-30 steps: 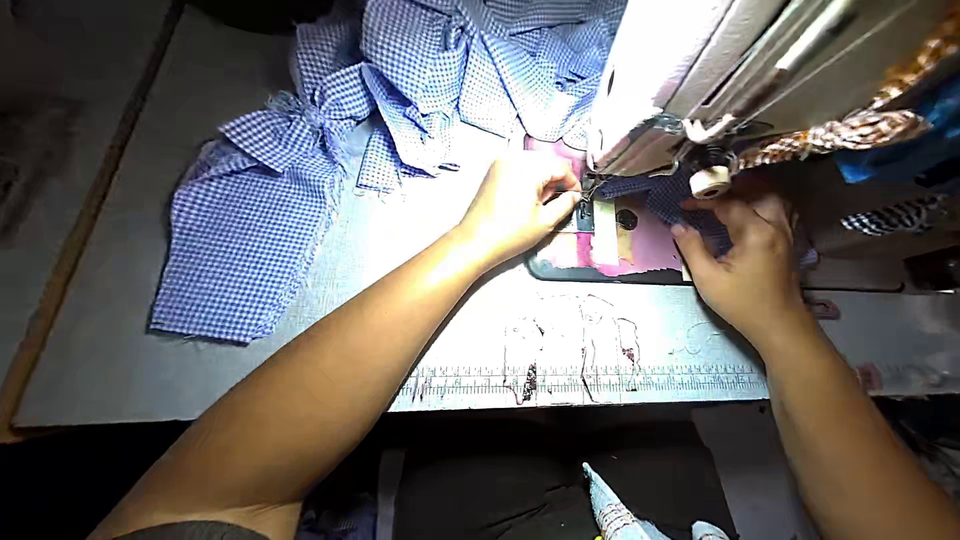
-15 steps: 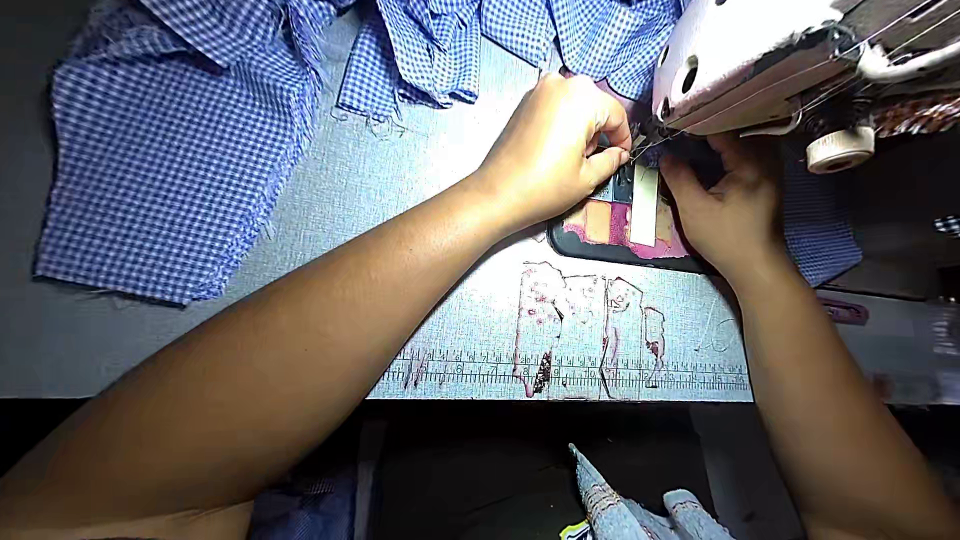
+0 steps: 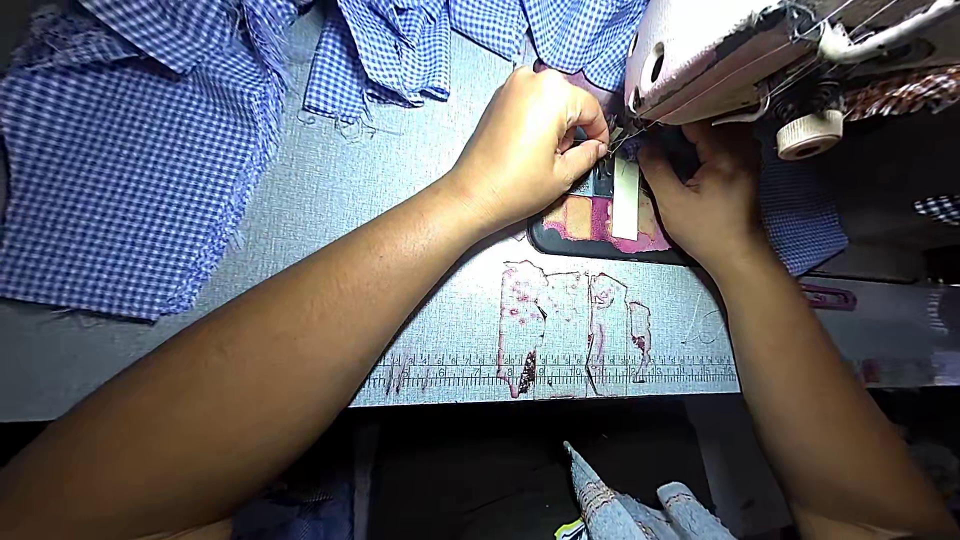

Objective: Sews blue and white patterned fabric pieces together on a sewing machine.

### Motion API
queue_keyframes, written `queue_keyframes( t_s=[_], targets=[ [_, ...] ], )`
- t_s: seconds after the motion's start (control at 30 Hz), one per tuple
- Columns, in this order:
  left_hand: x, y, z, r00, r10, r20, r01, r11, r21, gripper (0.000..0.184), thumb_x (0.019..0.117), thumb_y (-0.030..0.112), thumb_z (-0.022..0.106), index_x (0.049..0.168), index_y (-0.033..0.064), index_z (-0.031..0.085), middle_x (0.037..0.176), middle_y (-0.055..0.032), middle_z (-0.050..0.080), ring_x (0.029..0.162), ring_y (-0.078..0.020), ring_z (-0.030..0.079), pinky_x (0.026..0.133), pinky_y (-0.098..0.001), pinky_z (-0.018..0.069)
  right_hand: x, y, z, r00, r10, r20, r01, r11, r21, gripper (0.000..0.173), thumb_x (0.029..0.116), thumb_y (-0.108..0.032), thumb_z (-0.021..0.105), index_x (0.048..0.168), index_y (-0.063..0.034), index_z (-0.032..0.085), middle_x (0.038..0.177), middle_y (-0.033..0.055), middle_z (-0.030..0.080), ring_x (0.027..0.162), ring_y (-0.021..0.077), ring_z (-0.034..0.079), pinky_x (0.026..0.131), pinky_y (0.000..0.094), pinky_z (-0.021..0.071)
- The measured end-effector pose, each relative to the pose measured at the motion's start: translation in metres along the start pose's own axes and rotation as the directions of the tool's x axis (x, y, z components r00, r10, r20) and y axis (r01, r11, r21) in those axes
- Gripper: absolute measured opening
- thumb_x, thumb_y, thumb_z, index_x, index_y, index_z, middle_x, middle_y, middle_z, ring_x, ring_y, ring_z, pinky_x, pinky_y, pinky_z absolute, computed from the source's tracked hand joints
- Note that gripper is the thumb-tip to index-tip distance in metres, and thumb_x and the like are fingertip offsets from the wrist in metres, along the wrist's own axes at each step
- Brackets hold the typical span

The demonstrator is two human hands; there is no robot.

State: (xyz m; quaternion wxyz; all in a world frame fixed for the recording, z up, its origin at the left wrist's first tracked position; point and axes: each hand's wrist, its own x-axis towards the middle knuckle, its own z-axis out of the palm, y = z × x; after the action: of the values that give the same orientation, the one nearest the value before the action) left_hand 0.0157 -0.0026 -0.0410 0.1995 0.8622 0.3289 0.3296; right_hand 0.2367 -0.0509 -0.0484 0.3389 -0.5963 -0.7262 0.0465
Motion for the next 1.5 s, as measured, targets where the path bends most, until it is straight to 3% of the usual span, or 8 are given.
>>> queue_keyframes(
  t_s=[0.27,0.4,0.7,0.87,1.0,1.1,1.33,1.5],
  targets=[
    [-0.001,0.001,0.001,1.000,-0.021,-0.004,0.021,1.000,-0.006,0.020,0.0991,0.025,0.063,0.095,0.0119,0.077,0.073,0.0028,0.065,0.065,-0.0038,0.051,0.067,-0.0270,0.0404,-0.003,-0.005,0.002,0.994,-0.017,-0.107,0.024,0.998,0.062,0.033,0.0973,-0.023,0.067,0.118,0.0019,0.072,0.119,0.0181,0.070,0.122,0.0221,0.059,0.110,0.0382,0.0388],
    [0.001,0.001,0.001,0.999,-0.032,-0.012,0.031,0.999,-0.035,0.019,0.0985,0.024,0.064,0.095,0.0119,0.078,0.075,0.0027,0.066,0.065,-0.0020,0.052,0.065,-0.0236,0.0412,-0.003,-0.021,0.005,0.990,-0.060,-0.127,0.098,0.944,0.315,0.012,0.0928,-0.006,0.068,0.100,0.0016,0.072,0.099,0.0058,0.072,0.095,0.0000,0.068,0.086,0.0165,0.0564],
    [0.000,0.002,0.000,0.999,-0.039,0.001,0.039,0.997,-0.066,0.016,0.0944,0.025,0.069,0.094,0.0115,0.078,0.074,0.0026,0.066,0.067,-0.0038,0.054,0.068,-0.0255,0.0423,-0.002,-0.025,0.007,0.998,-0.051,0.023,0.042,0.958,0.283,0.012,0.0953,-0.009,0.063,0.097,-0.0018,0.071,0.089,0.0002,0.069,0.080,-0.0067,0.061,0.073,0.0101,0.0498],
    [-0.001,-0.003,-0.014,0.995,-0.031,-0.098,0.031,1.000,-0.007,0.022,0.0842,0.027,0.062,0.091,0.0137,0.078,0.091,-0.0023,0.070,0.102,-0.0215,0.058,0.090,-0.0425,0.0382,-0.039,-0.047,-0.049,0.895,-0.278,0.349,0.244,0.960,0.139,0.019,0.0944,-0.016,0.054,0.090,-0.0052,0.069,0.092,0.0060,0.065,0.091,0.0189,0.061,0.081,0.0425,0.0468],
    [-0.004,0.001,-0.019,0.995,-0.066,-0.082,0.068,0.997,0.031,0.031,0.0871,0.037,0.061,0.069,0.0123,0.067,0.065,-0.0001,0.059,0.068,-0.0152,0.057,0.069,-0.0417,0.0426,-0.100,-0.085,-0.066,0.720,-0.468,0.513,0.192,0.844,0.500,0.026,0.1025,-0.022,0.046,0.092,-0.0101,0.067,0.093,0.0052,0.068,0.095,0.0180,0.063,0.087,0.0358,0.0462],
    [-0.005,0.020,-0.014,0.983,-0.055,0.174,0.061,0.998,-0.029,0.038,0.0874,0.043,0.069,0.065,0.0121,0.064,0.060,0.0007,0.055,0.060,-0.0149,0.053,0.059,-0.0408,0.0417,-0.124,-0.102,-0.059,0.677,-0.550,0.490,0.156,0.757,0.634,0.015,0.0982,-0.013,0.052,0.094,-0.0085,0.066,0.094,0.0075,0.064,0.095,0.0214,0.057,0.087,0.0324,0.0419],
    [-0.008,0.027,-0.013,0.976,-0.154,0.153,0.158,0.987,-0.012,0.025,0.0876,0.032,0.071,0.072,0.0132,0.064,0.064,0.0007,0.055,0.064,-0.0164,0.055,0.061,-0.0416,0.0418,-0.116,-0.099,-0.056,0.897,-0.216,0.386,-0.026,0.845,0.534,0.016,0.0996,-0.018,0.059,0.097,-0.0069,0.069,0.096,0.0007,0.069,0.097,0.0063,0.065,0.088,0.0243,0.0546],
    [0.000,0.022,-0.002,0.983,-0.179,0.043,0.175,0.980,0.096,0.028,0.0932,0.034,0.070,0.097,0.0064,0.073,0.090,-0.0101,0.069,0.090,-0.0266,0.065,0.087,-0.0484,0.0467,-0.077,-0.066,-0.051,0.983,0.049,0.175,-0.109,0.929,0.354,0.011,0.0930,-0.011,0.064,0.099,-0.0064,0.071,0.092,-0.0029,0.069,0.081,0.0029,0.065,0.073,0.0214,0.0576]
  ],
)
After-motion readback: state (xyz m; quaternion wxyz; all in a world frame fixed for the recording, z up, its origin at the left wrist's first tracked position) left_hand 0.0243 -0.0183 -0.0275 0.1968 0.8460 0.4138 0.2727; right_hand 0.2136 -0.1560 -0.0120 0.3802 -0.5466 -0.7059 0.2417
